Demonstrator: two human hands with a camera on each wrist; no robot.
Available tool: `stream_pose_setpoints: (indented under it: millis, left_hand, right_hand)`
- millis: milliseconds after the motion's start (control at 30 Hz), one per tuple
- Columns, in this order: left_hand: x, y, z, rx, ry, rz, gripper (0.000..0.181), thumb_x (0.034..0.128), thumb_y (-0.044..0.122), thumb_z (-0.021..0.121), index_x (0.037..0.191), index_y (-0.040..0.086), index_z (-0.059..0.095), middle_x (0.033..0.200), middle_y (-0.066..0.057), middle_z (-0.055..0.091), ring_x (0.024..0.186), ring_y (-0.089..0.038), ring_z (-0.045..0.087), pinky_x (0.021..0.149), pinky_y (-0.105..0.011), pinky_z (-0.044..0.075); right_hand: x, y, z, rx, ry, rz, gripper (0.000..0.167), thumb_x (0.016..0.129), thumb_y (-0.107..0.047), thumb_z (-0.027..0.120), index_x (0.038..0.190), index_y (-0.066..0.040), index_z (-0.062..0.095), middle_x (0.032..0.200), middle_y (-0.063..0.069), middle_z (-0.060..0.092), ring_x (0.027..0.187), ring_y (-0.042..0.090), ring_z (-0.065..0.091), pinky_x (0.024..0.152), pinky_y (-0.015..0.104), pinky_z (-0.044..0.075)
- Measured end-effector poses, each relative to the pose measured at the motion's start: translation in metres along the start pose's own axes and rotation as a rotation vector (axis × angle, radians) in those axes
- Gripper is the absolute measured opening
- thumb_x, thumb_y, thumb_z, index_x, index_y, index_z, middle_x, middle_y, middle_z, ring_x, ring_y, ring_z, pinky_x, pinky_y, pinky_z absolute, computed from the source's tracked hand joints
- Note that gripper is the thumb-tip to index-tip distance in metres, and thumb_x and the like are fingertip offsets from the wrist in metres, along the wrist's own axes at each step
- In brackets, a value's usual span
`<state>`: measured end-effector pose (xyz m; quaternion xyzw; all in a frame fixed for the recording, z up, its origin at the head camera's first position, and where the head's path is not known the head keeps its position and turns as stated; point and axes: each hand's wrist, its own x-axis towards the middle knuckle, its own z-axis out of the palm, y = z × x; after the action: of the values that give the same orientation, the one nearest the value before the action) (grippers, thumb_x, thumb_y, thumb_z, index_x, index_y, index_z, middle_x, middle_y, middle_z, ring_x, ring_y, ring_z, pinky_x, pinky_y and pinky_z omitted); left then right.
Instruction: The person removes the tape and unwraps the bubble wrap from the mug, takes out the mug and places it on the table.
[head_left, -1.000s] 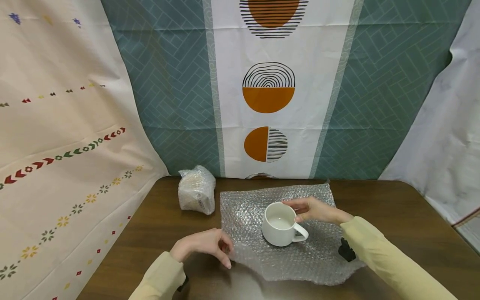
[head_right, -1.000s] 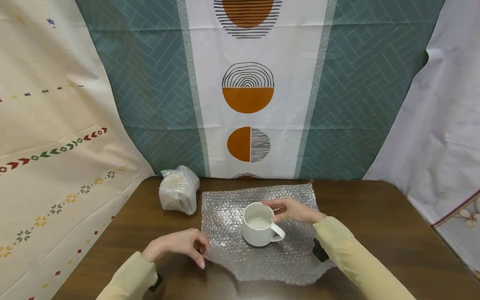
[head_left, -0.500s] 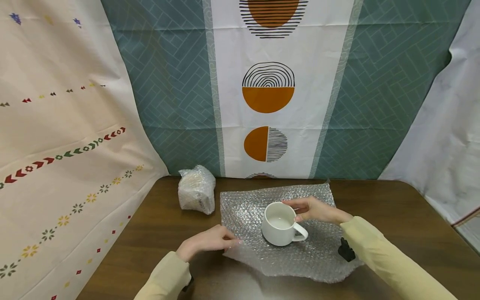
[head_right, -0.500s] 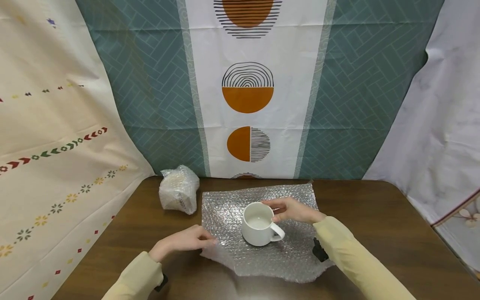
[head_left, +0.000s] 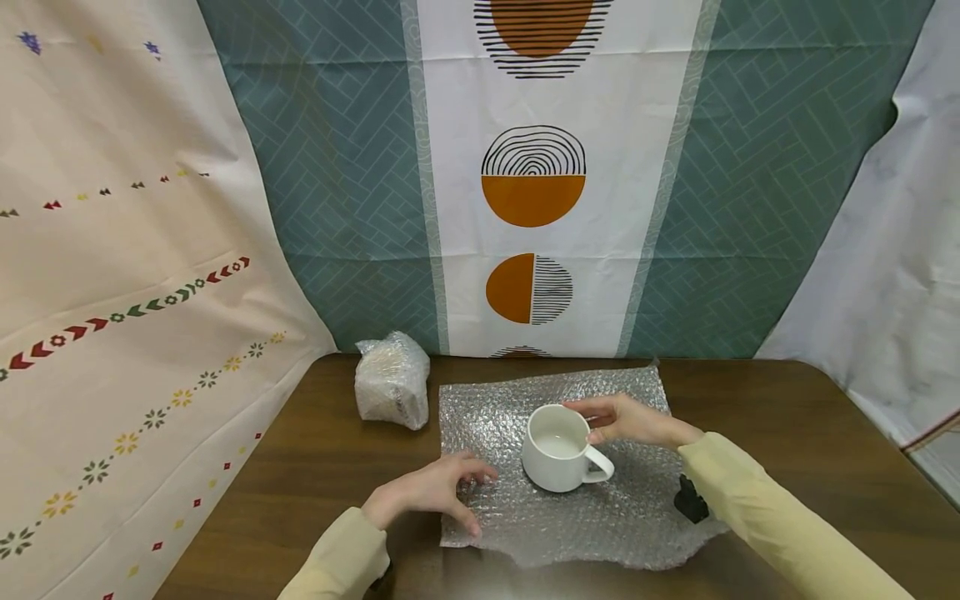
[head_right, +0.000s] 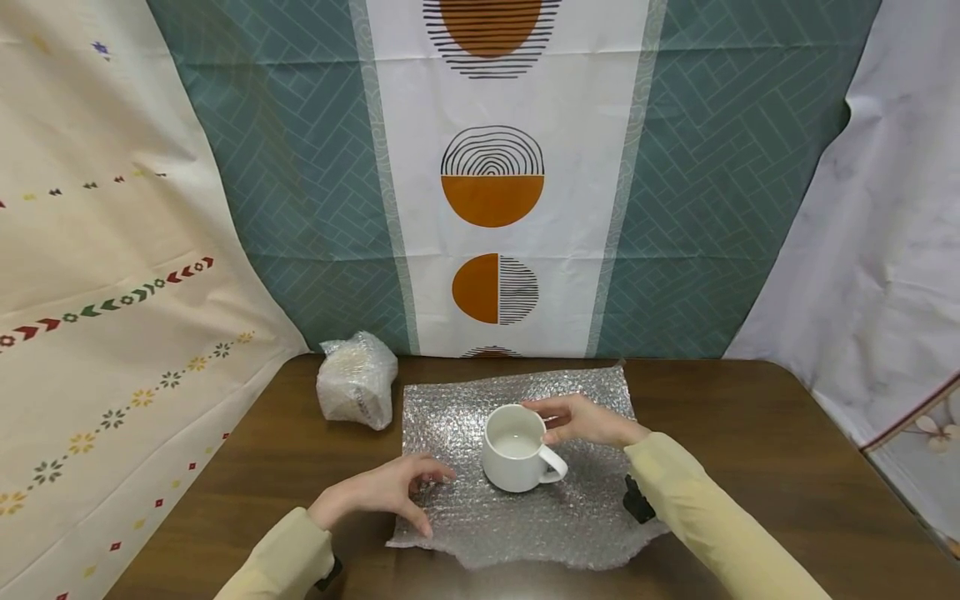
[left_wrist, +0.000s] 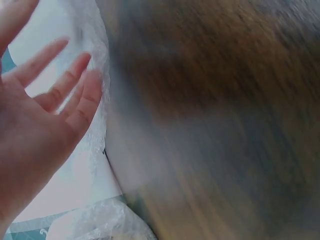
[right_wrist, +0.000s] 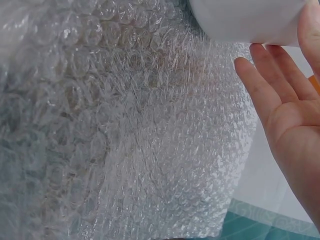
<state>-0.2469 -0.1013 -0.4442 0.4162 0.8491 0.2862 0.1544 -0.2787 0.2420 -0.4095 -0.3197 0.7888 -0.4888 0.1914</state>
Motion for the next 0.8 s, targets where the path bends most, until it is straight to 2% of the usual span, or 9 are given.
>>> stream_pose_setpoints:
  millis: [133,267,400,567,800]
  left_hand:
    - [-0.0001,-0.0019,0.0024,-0.003,-0.003,-0.04,0.082,0.0594,0.038,0.082,0.128,0.011,0.047,0.113,0.001,0.045,0.105,-0.016,0.037,0.084,-0.03,0.038]
    - [0.0011,-0.006,0.0053,-0.058,-0.016,-0.068,0.084,0.0588,0.034,0.084,0.127,0.009,0.043,0.117,-0.001,0.04,0.107,-0.019,0.036,0.086,-0.03,0.037]
    - [0.002,-0.009,0.0066,-0.076,-0.022,-0.065,0.084,0.0577,0.031,0.086,0.124,0.007,0.041,0.116,-0.001,0.038,0.106,-0.017,0.036,0.088,-0.028,0.036]
    - [0.0033,-0.0079,0.0049,-0.071,-0.066,-0.072,0.082,0.0593,0.029,0.086,0.123,0.007,0.039,0.112,0.0,0.036,0.104,-0.017,0.032,0.089,-0.03,0.033]
    - [0.0037,-0.0058,0.0029,-0.054,-0.097,-0.092,0.079,0.0601,0.028,0.085,0.121,0.008,0.039,0.112,0.001,0.034,0.106,-0.017,0.03,0.092,-0.033,0.03]
  right_hand:
    - [0.0004,0.0001,-0.0002,-0.009,-0.003,-0.009,0.053,0.085,0.0,0.06,0.133,0.004,0.039,0.13,0.022,0.043,0.115,0.038,0.043,0.086,0.039,0.042]
    - [0.0008,0.002,-0.0005,-0.009,-0.005,-0.007,0.054,0.085,-0.002,0.06,0.134,0.003,0.038,0.131,0.021,0.042,0.115,0.036,0.043,0.087,0.038,0.042]
    - [0.0009,0.004,0.0005,-0.017,-0.002,-0.016,0.054,0.086,-0.004,0.06,0.135,0.003,0.037,0.131,0.02,0.042,0.114,0.036,0.043,0.086,0.041,0.042]
    - [0.0,0.0065,0.0031,0.014,0.006,-0.009,0.055,0.087,-0.004,0.059,0.136,0.001,0.036,0.131,0.021,0.042,0.116,0.037,0.041,0.088,0.045,0.04]
    - [-0.0021,0.0076,0.0061,0.032,0.04,-0.018,0.052,0.087,-0.003,0.058,0.135,0.001,0.038,0.127,0.022,0.046,0.115,0.037,0.042,0.085,0.038,0.043]
